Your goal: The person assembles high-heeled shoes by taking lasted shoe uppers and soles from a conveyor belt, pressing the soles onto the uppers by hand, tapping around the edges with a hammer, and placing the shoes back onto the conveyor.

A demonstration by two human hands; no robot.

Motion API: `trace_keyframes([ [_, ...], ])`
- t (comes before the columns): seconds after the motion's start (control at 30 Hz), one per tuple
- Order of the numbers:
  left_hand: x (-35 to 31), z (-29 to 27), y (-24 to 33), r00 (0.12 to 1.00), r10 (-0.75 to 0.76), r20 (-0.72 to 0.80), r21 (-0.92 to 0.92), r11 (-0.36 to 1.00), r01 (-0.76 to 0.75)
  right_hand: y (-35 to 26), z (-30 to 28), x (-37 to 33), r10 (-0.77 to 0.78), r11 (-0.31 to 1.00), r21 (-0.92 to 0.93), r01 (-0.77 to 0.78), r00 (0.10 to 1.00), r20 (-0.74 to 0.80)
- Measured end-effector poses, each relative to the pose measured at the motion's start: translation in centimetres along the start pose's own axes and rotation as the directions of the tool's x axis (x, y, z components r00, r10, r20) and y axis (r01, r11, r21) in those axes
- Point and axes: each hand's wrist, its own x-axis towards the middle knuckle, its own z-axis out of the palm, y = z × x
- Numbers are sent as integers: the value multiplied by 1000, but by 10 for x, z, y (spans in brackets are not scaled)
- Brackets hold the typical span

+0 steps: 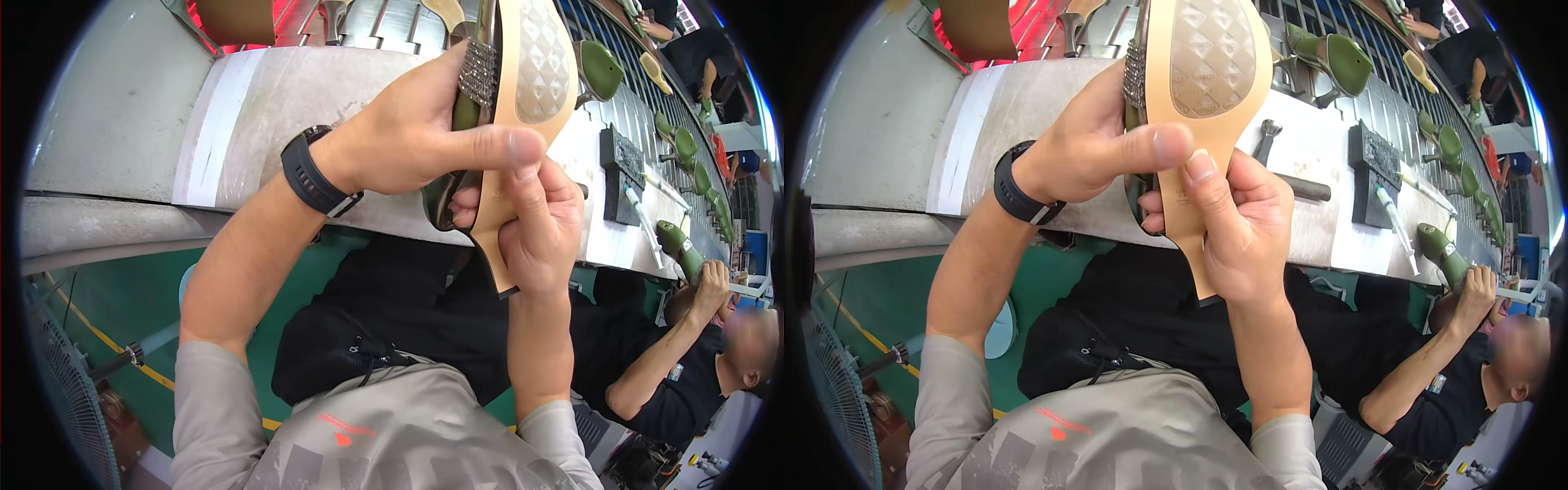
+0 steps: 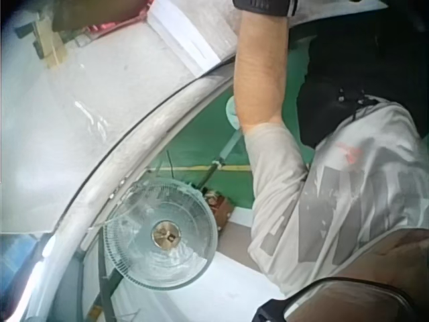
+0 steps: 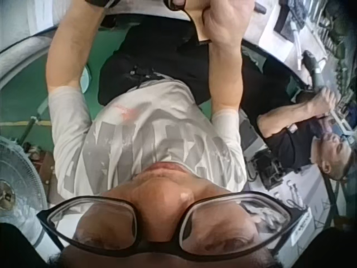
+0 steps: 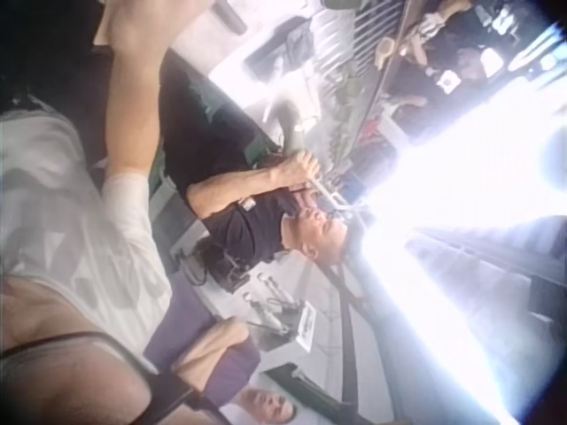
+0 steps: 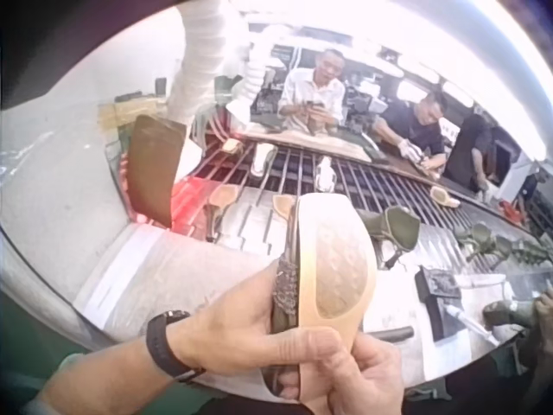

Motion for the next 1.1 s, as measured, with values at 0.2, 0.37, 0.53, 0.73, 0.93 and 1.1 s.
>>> trace_keyframes([
  [0.2,-31,-1,23,983,-179,-33,-189,967,170,-6,2,-8,2,997,-80,7,994,113],
  [0.37,-101,-19,21,999,19,-40,318,948,-5,-28,12,-16,-118,689,-629,361,912,393],
  [0.53,-141,4,-16,971,213,-112,377,913,-157,-14,25,-17,-194,568,-583,582,782,592],
  [0.73,-154,15,-24,938,251,-239,412,901,-136,-3,25,-18,-249,592,-538,601,770,587],
  [0.93,-156,18,-26,940,247,-234,413,901,-134,-5,25,-20,-195,662,-508,551,781,593],
  [1.1,-154,32,-20,928,186,-324,311,947,-82,-8,23,-22,-84,721,-528,448,813,576],
])
